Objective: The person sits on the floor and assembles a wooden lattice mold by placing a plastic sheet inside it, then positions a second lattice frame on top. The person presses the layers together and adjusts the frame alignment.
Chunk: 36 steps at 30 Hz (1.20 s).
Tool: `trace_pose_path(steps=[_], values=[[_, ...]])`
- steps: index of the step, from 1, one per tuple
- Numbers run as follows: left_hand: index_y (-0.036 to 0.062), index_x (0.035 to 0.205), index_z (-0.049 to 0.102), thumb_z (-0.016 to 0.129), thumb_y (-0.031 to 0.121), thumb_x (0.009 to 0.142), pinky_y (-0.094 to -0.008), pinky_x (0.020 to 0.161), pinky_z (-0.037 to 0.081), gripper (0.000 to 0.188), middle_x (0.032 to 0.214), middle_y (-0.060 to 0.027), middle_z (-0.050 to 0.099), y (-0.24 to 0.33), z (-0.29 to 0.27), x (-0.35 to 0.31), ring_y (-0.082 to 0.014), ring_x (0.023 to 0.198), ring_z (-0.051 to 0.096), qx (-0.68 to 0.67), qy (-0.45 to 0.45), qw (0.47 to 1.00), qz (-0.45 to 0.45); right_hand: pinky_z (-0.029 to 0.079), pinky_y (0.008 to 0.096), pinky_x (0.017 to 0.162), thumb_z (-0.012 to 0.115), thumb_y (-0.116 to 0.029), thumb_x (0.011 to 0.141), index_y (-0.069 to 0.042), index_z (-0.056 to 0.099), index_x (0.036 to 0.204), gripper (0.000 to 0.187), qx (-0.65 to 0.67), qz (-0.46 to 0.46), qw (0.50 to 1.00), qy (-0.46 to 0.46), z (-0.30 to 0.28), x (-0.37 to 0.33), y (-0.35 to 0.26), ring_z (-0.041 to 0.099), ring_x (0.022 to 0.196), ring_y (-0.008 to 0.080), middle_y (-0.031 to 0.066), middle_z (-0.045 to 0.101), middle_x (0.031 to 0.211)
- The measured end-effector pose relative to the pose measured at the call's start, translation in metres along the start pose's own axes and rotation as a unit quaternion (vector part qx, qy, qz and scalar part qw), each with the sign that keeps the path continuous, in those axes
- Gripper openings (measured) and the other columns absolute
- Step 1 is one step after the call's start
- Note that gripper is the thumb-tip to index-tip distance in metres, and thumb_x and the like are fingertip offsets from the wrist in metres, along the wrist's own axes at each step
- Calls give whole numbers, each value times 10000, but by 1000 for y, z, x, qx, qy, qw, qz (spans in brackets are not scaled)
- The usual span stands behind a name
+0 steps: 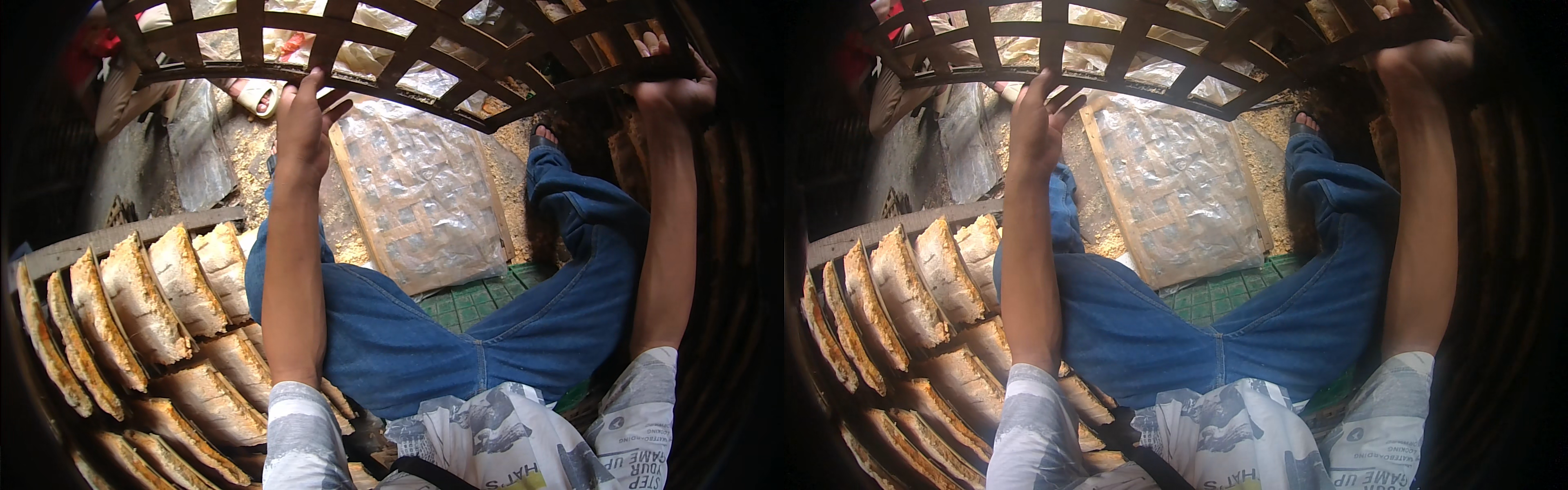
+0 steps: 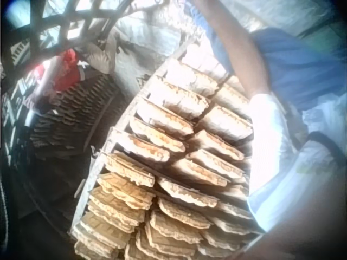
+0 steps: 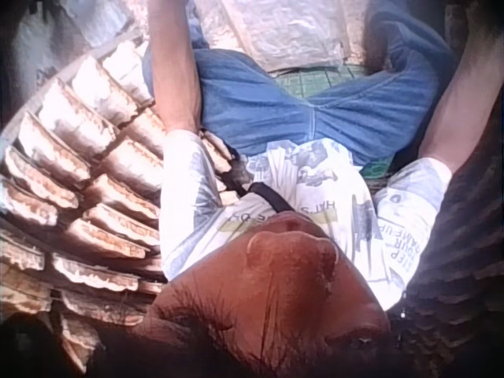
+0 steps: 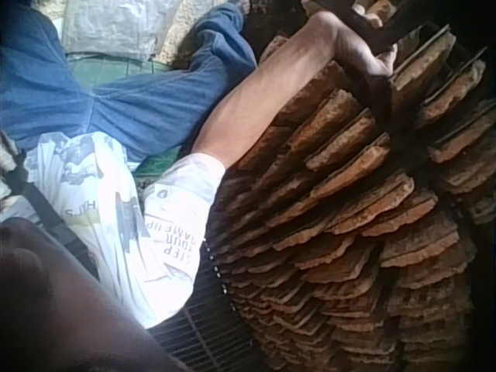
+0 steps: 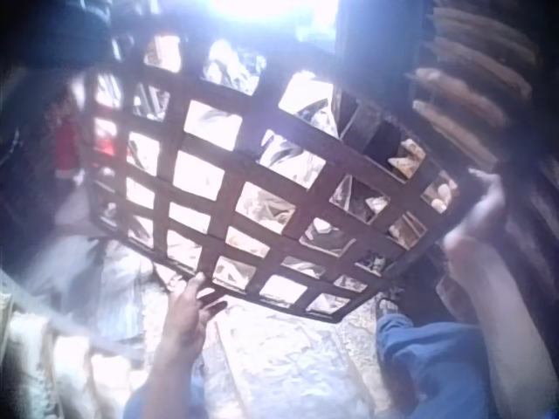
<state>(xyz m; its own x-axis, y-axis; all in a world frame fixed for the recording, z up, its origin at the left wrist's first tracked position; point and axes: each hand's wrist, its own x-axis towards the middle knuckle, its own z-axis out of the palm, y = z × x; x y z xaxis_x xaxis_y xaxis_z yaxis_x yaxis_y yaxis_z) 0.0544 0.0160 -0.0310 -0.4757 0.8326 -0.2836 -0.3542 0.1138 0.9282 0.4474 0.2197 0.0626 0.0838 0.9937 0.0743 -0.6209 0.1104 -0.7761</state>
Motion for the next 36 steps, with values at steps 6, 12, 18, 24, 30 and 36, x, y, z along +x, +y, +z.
trace_pose_path(steps=[6,12,18,24,30,36], values=[[-7,1212,509,476,291,1014,-456,957,506,359,1147,-147,590,5,-2,-3,-281,1055,597,-20,35,999,-14,404,409,791,465,-240,764,18,600,804,295,-13,25,999,-28,-20,19,6,498,806,272,144,554,767],[9,1246,465,346,363,1048,-484,954,487,423,1155,-159,569,8,-13,8,-297,1039,577,-159,75,984,10,493,390,798,477,-214,868,15,604,974,283,-49,143,982,-117,-37,32,18,600,805,270,140,640,872],[83,1128,502,222,472,1052,-332,597,445,485,883,-72,520,12,-56,20,-161,610,450,-249,123,959,-51,546,326,819,456,-172,972,-4,597,1125,268,-233,208,934,-172,-17,13,49,653,939,163,95,670,989],[76,1137,430,284,455,1053,-322,530,395,415,812,-48,427,2,-47,15,-139,565,397,-270,130,953,-48,529,263,730,516,-319,984,-60,625,1129,316,-457,201,853,-151,12,-19,61,641,906,104,19,670,967],[50,1131,424,309,383,1062,-330,546,415,359,886,-81,478,12,-38,12,-135,580,406,-169,100,980,25,451,247,697,554,-443,939,-72,684,1041,406,-612,142,750,-209,1,-14,77,580,748,77,-6,660,850],[42,1120,518,395,309,1051,-299,577,474,302,863,-60,588,23,-7,-14,-138,619,512,36,14,999,9,445,241,676,555,-465,957,-123,672,1011,365,-527,189,809,-181,22,-32,75,536,706,50,-48,596,780]])
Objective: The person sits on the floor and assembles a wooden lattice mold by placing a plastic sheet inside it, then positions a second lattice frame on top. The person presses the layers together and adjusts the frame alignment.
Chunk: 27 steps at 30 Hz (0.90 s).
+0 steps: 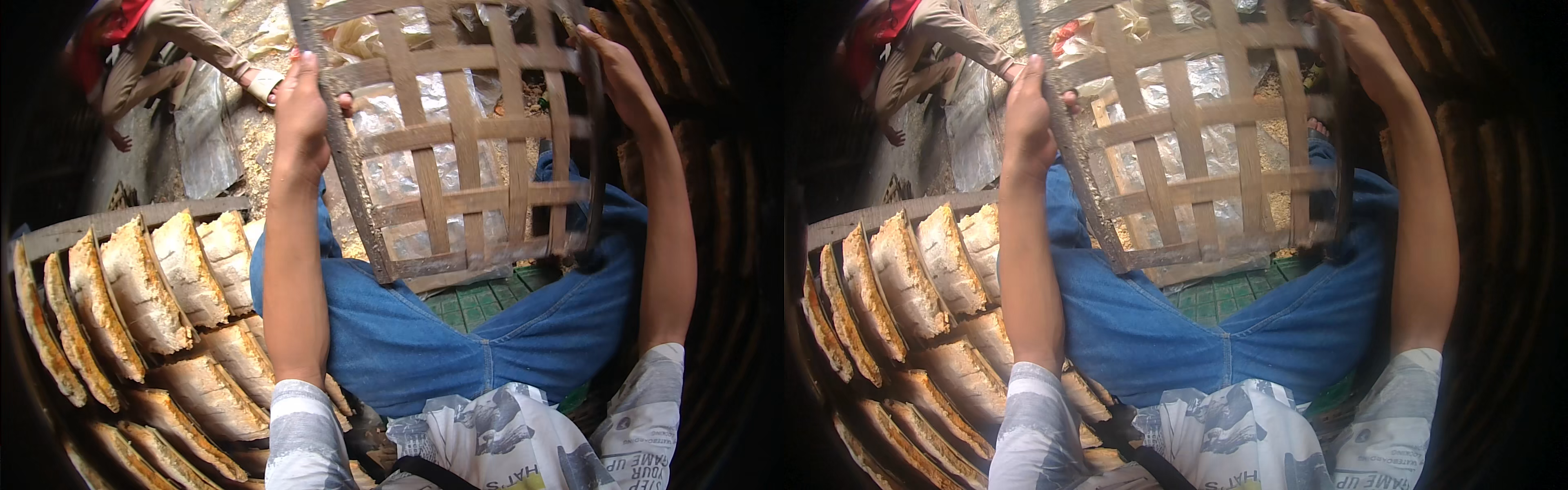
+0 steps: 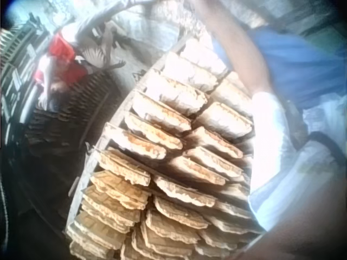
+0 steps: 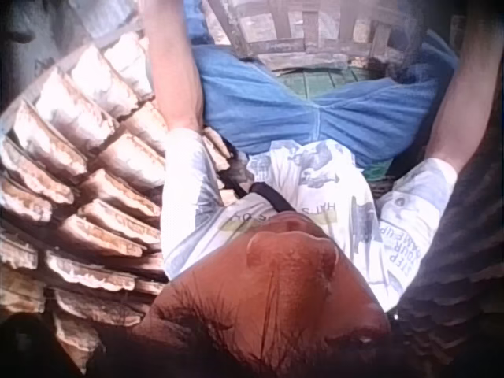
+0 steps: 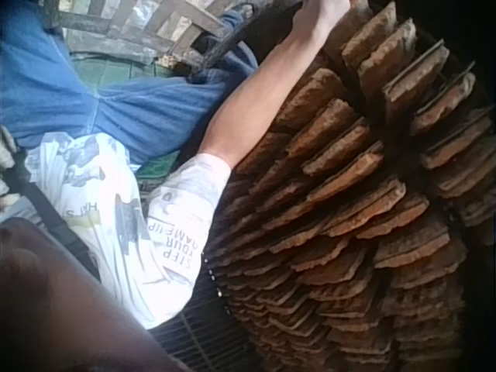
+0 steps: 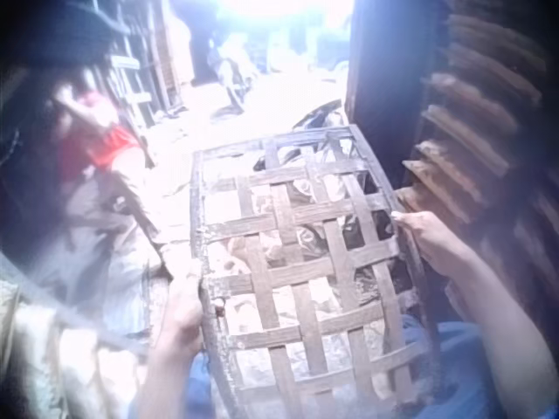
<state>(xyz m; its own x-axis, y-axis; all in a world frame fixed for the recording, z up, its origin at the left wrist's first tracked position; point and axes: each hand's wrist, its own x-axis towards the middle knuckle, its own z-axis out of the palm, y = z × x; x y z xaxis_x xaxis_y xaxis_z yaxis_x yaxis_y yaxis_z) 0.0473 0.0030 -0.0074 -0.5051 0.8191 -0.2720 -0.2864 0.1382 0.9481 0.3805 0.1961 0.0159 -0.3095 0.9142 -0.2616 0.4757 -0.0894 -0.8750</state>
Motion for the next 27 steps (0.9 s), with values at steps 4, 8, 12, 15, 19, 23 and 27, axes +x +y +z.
trace_pose_path(steps=[4,8,12,15,19,23,27], values=[[32,1127,562,438,301,1039,-312,613,514,310,891,-65,640,-9,7,3,-150,654,590,28,-45,998,-22,445,231,632,588,-423,963,-105,667,1005,331,83,-51,994,47,-18,17,16,544,708,52,-49,586,782],[20,1088,590,499,251,1016,-273,663,503,259,846,-35,645,-27,-7,18,-101,690,597,147,-49,987,51,431,220,672,602,-427,955,-103,667,998,334,107,-57,990,70,-11,14,10,538,743,40,-47,584,797],[8,1069,598,534,204,995,-233,635,470,220,820,-20,638,-26,-7,14,-79,688,581,194,-32,979,61,412,209,723,597,-423,959,-97,668,978,335,51,-87,990,95,-3,14,11,523,777,33,-42,573,792],[-18,1096,593,551,195,977,-221,628,453,248,837,-30,647,-25,-7,12,-68,701,575,334,12,937,98,398,219,733,575,-435,968,-94,665,963,353,-8,-101,989,108,-1,15,11,508,776,46,-33,568,784],[-29,1055,631,587,215,927,-263,654,468,279,842,-78,680,-22,-11,12,-107,715,605,327,20,938,112,387,239,727,537,-480,972,-89,653,948,408,-112,-117,981,109,0,13,13,490,757,66,-20,567,775],[-11,956,688,635,285,846,-340,732,507,321,823,-151,709,-14,-16,14,-231,729,664,364,81,920,121,383,237,718,523,-505,969,-86,637,936,435,-139,-108,978,109,10,10,12,487,748,64,-14,563,767],[-19,979,687,644,330,819,-368,770,512,386,851,-191,713,-7,-13,10,-293,775,685,426,97,889,136,379,232,705,521,-502,968,-86,628,928,432,-131,-113,979,111,12,9,11,492,735,64,-12,557,758]])
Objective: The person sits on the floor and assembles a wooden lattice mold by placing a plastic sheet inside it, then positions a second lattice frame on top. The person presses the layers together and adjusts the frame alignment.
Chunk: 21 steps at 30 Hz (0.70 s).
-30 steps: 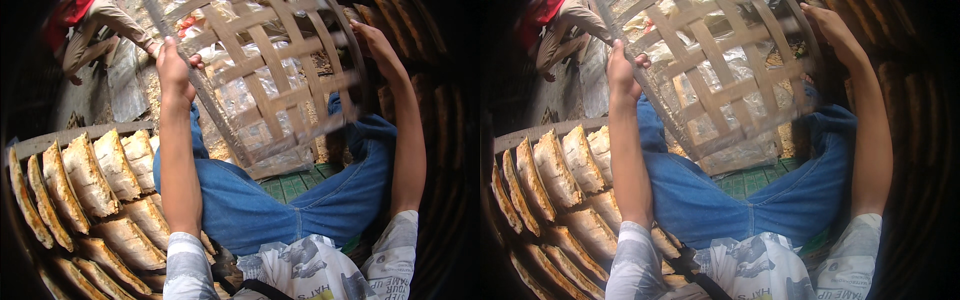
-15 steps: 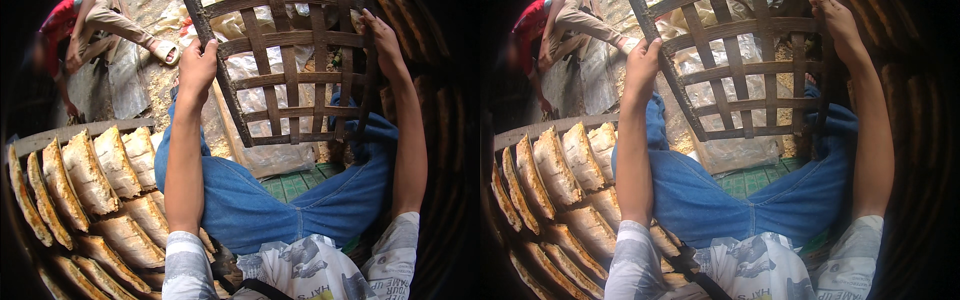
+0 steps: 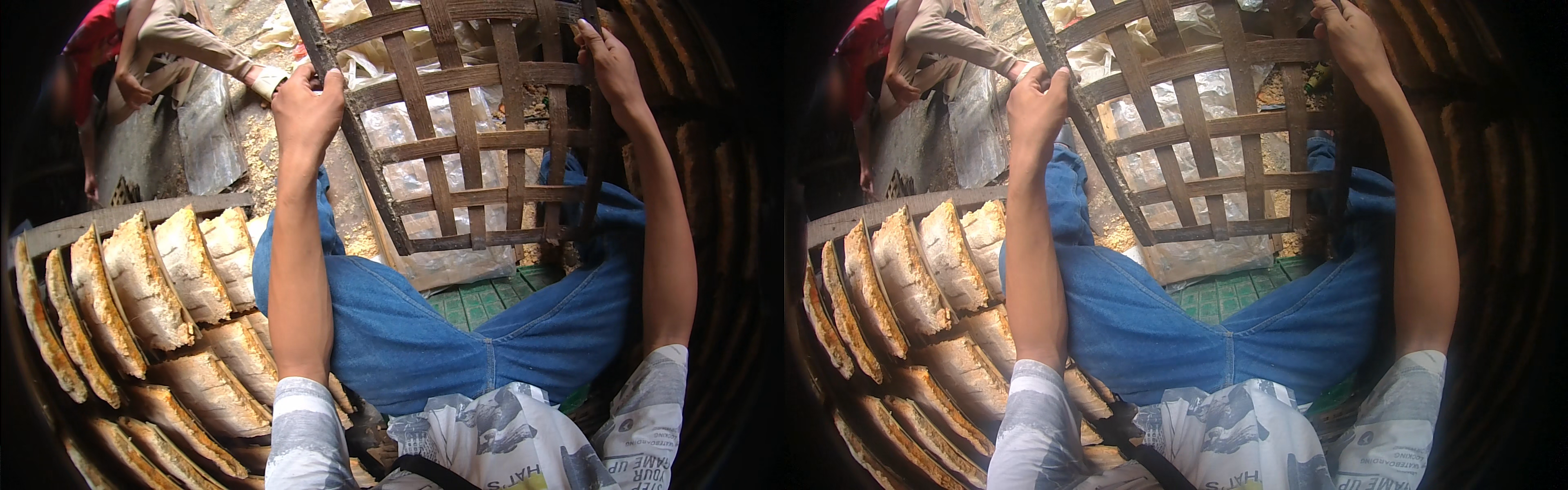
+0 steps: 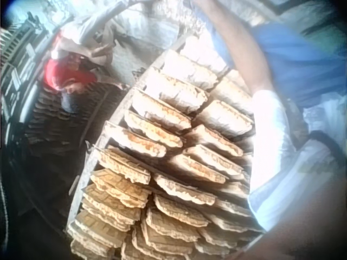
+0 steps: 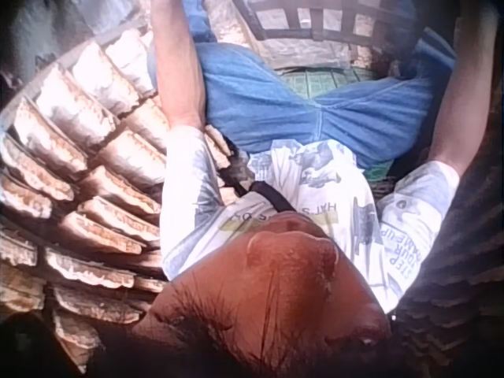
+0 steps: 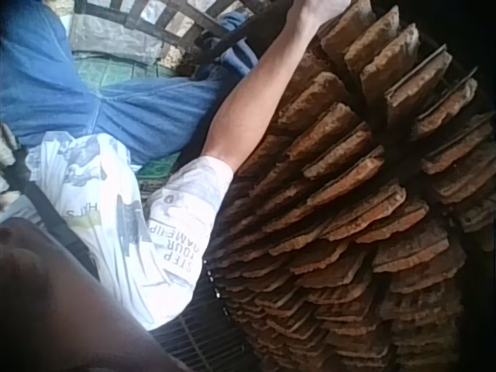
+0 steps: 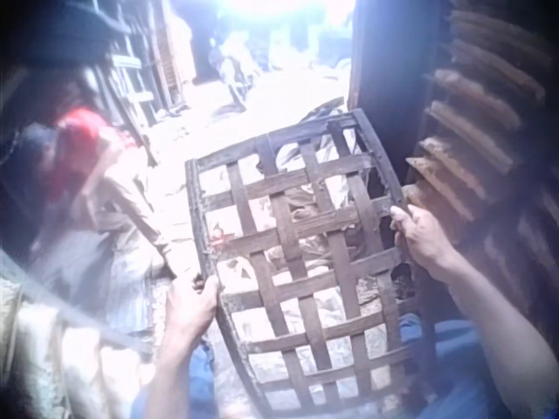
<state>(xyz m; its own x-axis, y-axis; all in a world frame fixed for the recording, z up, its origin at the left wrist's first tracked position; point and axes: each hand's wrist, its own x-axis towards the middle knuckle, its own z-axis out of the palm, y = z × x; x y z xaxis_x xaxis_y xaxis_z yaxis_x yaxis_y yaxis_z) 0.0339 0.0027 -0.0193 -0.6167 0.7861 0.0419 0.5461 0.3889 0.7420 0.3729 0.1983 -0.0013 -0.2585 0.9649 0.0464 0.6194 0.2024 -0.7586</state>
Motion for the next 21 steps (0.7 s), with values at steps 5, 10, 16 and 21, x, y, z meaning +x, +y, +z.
trace_pose_path(steps=[5,10,16,21], values=[[-17,971,684,623,268,858,-331,711,519,313,803,-132,705,-14,5,6,-206,727,682,-92,35,995,-9,380,233,697,517,-485,973,-85,627,922,417,16,7,1000,-3,6,-3,-8,504,731,62,-15,561,754],[-28,1067,607,550,194,941,-268,682,527,262,901,-116,679,-9,1,9,-163,770,670,-308,-13,948,-81,381,228,696,523,-457,973,-87,628,922,388,63,-9,998,0,9,-7,-11,514,729,57,-17,570,752],[-24,1067,586,527,206,952,-285,652,539,264,880,-120,662,-3,-2,3,-183,735,672,-274,-14,959,-66,377,221,700,522,-424,980,-89,620,905,357,108,-39,993,-6,4,-3,-8,503,714,58,-19,559,738],[-34,1068,578,500,238,968,-287,633,538,301,868,-127,658,0,3,2,-192,714,676,-269,-10,961,-66,378,225,699,532,-386,980,-82,606,877,329,135,-105,985,16,-1,-2,0,502,706,72,-14,542,727]])
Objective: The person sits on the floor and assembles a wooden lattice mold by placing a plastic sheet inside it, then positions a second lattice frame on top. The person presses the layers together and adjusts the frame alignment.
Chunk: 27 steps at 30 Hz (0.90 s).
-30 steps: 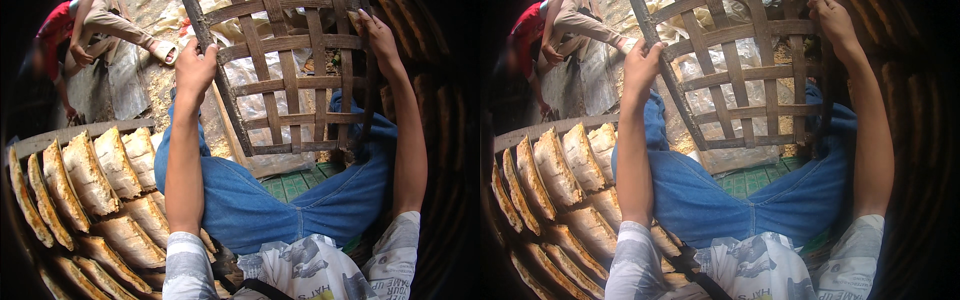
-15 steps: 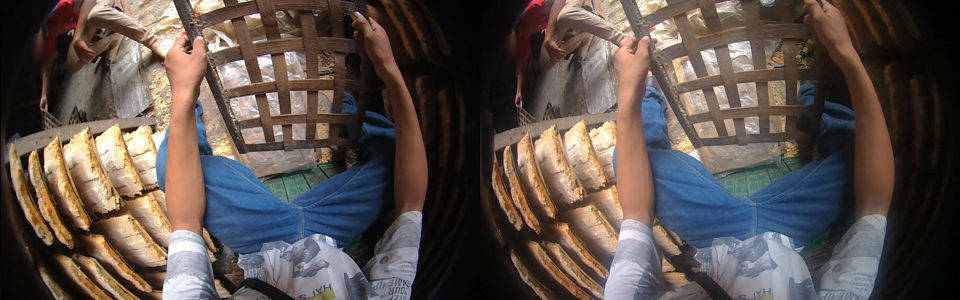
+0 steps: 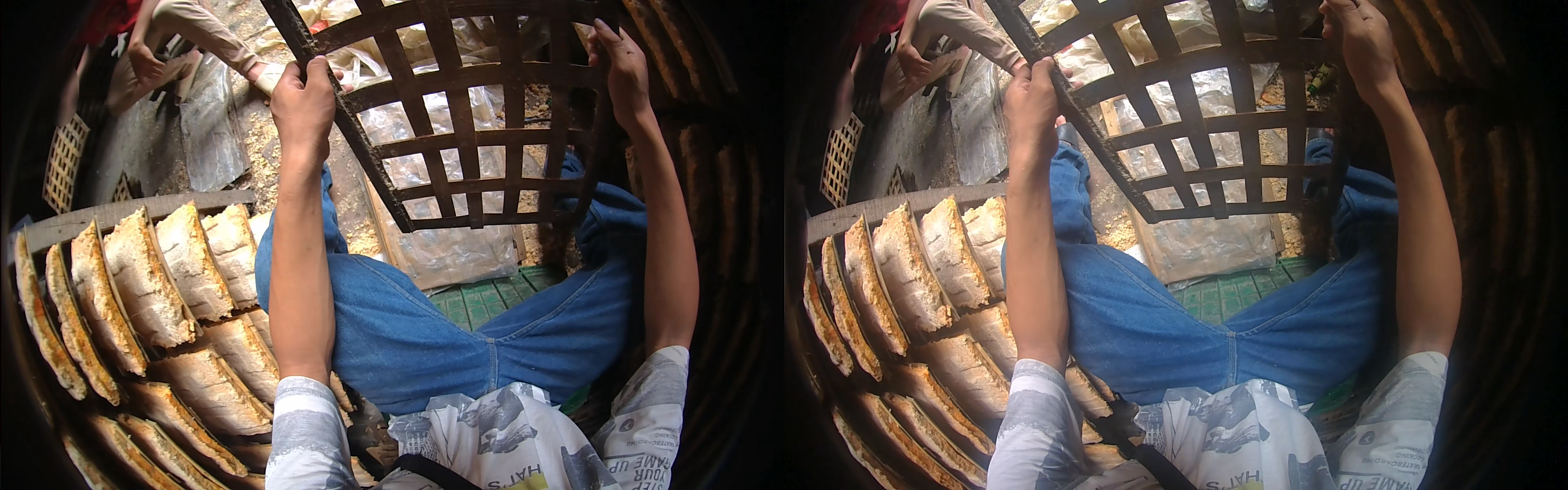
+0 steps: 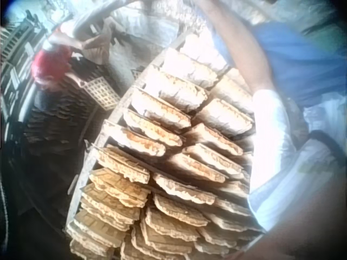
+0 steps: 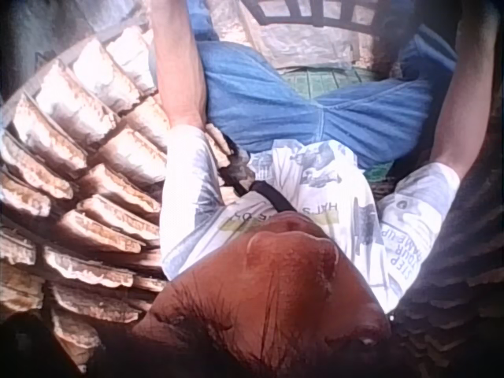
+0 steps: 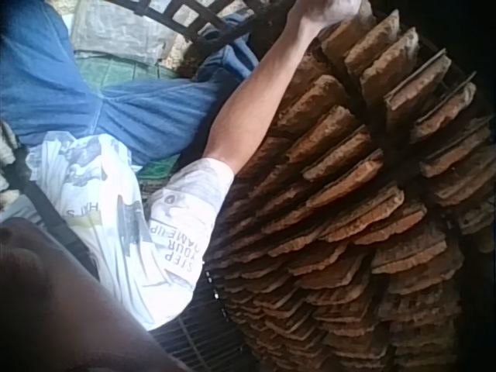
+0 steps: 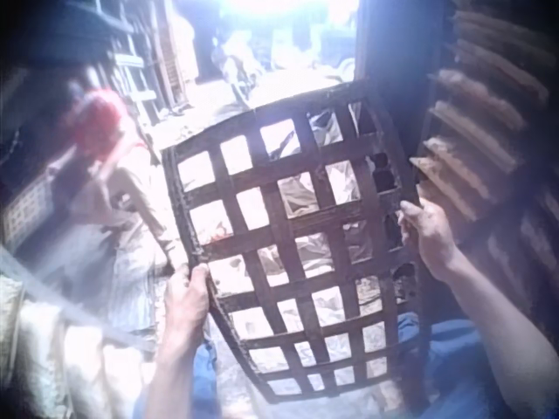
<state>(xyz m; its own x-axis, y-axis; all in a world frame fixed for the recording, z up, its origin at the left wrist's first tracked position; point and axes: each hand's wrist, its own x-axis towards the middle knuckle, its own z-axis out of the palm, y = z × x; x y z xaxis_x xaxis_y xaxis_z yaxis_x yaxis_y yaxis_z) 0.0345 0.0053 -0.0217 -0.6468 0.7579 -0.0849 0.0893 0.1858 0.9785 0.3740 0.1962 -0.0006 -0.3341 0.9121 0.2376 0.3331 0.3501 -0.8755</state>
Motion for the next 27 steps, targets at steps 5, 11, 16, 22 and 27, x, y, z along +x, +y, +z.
trace_pose_path(steps=[5,11,16,22,27], values=[[-40,1037,584,490,282,979,-288,630,541,340,831,-124,661,-6,-5,3,-203,705,693,16,20,1000,14,384,239,690,542,-354,978,-63,591,857,319,67,-56,996,6,4,-2,-5,496,692,81,-3,528,713],[-52,976,619,465,438,1006,-279,617,531,515,766,-112,682,-3,-4,4,-184,663,697,-4,51,998,24,383,245,682,528,-366,983,-58,592,848,342,51,-101,993,15,3,-6,-10,489,670,86,-2,519,700],[-56,1016,582,418,476,1008,-297,653,541,557,833,-142,670,0,-5,1,-218,732,695,-47,-2,998,-28,384,247,677,515,-381,986,-54,588,847,363,7,-107,994,11,3,-8,-13,493,665,90,2,524,696],[-64,1057,564,458,349,986,-326,757,544,432,899,-161,669,3,-2,-2,-233,826,695,-18,-54,998,-21,385,248,677,511,-384,984,-51,584,864,362,31,-89,995,12,-6,-2,-3,494,669,86,4,523,691],[-62,1065,569,506,236,922,-326,768,546,336,918,-153,670,-3,-5,1,-231,816,697,40,-68,997,7,381,241,672,512,-386,981,-54,590,867,359,11,-67,998,18,-4,-2,-3,492,670,83,-1,524,688]])
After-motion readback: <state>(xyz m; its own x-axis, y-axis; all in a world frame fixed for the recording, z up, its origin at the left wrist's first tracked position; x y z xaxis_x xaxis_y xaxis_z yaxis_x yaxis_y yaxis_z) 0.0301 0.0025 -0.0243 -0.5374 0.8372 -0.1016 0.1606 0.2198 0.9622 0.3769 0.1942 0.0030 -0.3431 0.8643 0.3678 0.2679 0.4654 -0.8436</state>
